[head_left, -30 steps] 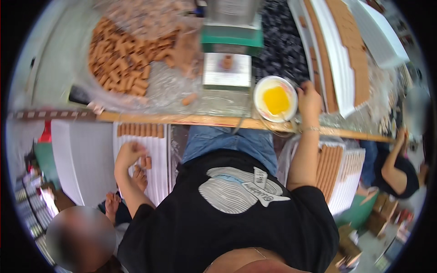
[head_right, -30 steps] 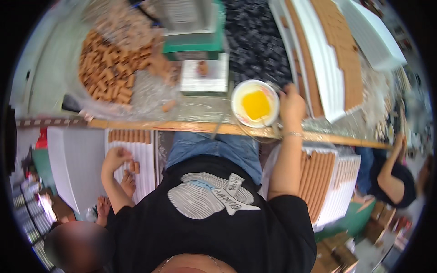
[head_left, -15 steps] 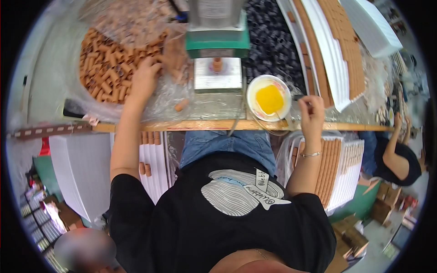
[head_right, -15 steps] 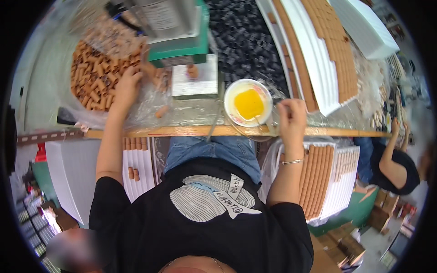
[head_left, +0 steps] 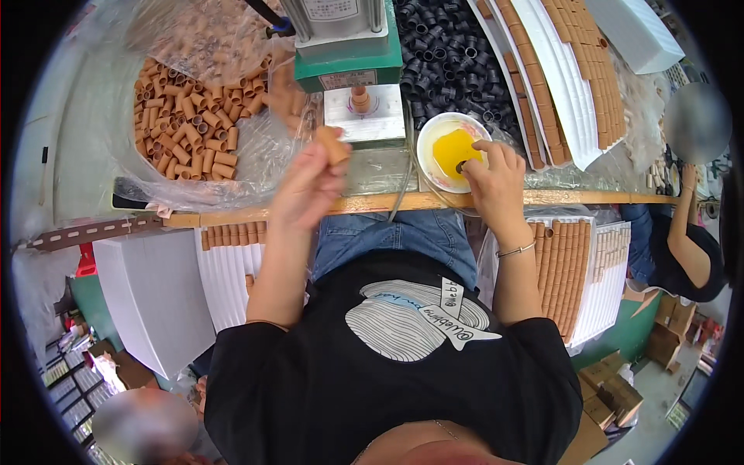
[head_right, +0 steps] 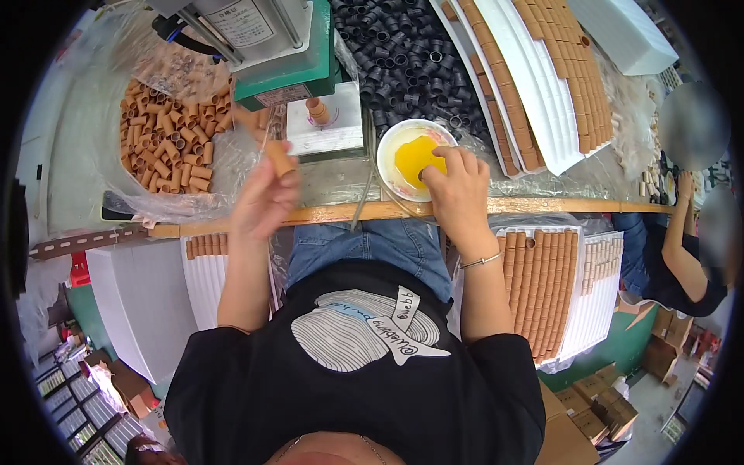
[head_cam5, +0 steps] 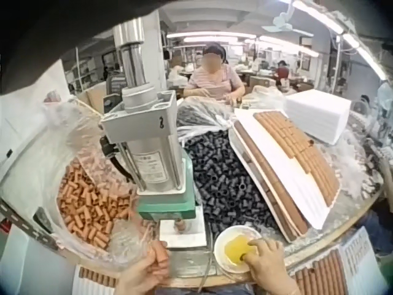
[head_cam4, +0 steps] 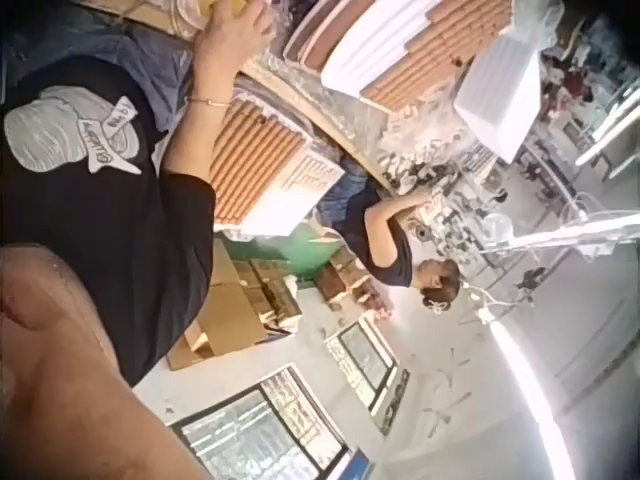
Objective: Applying adhesive to brown cylindrical components and assembling them into black rings using a small press.
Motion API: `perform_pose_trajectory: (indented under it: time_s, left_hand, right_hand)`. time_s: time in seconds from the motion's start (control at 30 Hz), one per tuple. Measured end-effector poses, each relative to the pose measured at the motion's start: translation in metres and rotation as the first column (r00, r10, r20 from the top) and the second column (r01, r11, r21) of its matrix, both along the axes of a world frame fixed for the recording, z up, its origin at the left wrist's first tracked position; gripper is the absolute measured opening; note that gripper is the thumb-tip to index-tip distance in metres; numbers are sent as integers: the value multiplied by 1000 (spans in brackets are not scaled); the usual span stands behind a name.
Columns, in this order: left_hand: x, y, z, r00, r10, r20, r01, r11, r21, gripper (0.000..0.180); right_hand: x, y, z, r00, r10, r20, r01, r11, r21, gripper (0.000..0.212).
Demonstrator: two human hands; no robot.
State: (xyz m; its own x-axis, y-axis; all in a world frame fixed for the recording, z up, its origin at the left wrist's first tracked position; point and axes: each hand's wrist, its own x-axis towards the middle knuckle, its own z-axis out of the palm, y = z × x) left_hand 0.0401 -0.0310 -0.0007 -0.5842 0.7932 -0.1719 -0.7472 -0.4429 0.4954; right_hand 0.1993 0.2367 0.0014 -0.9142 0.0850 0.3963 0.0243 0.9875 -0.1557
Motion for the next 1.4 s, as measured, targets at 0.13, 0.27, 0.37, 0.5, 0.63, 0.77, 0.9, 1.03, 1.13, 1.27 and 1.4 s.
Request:
perform_pose_trajectory:
  time_s: [0.13, 0.27, 0.37, 0.5, 0.63, 0.77, 0.9, 1.03, 1.13, 1.27, 1.4]
  left_hand:
    - [28, 29, 2, 868, -107, 484, -32, 962, 270, 27]
    - [38, 51, -10, 836, -129, 533, 1, 972, 234, 25]
    - [46, 64, -6, 886, -40, 462, 11, 998, 64, 21]
    - [56, 79, -21, 940, 37, 339, -34, 999, -17, 27]
    - [49, 75, -26, 924, -67, 377, 32, 995, 98, 25]
    - [47, 72, -20, 901, -111, 418, 53, 987, 149, 21]
    - [36, 62, -28, 924, -32, 381, -5, 995, 96, 19]
    - [37, 59, -25, 940, 29, 340, -41, 999, 29, 19]
    - [37, 53, -22, 952, 62, 299, -71, 997, 21, 18]
    - [33, 55, -22, 967, 250, 42, -242, 961, -135, 24]
    - [30, 64, -2, 872, 362, -330, -442, 872, -210, 34]
  right_hand:
    - [-7, -15, 20, 994, -46, -97, 17, 959, -284, 9]
    - [-19, -37, 28, 950, -82, -300, -191, 607, -771, 7]
    - [-30, -51, 29, 934, -100, -342, -229, 566, -792, 8]
    - [-39, -57, 24, 911, -29, -410, -189, 856, -481, 13]
    - [-38, -44, 29, 913, 9, -407, -199, 882, -427, 21]
    - [-26, 33, 52, 832, -382, -402, 68, 790, -609, 27]
    - [-41, 166, 59, 694, -618, -369, 508, 784, -357, 36]
    - [-66, 225, 49, 714, -697, -62, 672, 708, -216, 41]
    - [-64, 223, 56, 758, -650, -47, 611, 734, -296, 40]
    - [-29, 190, 59, 746, -554, -370, 430, 825, -368, 33]
    - [-21, 32, 65, 969, -211, -129, 90, 787, -610, 44]
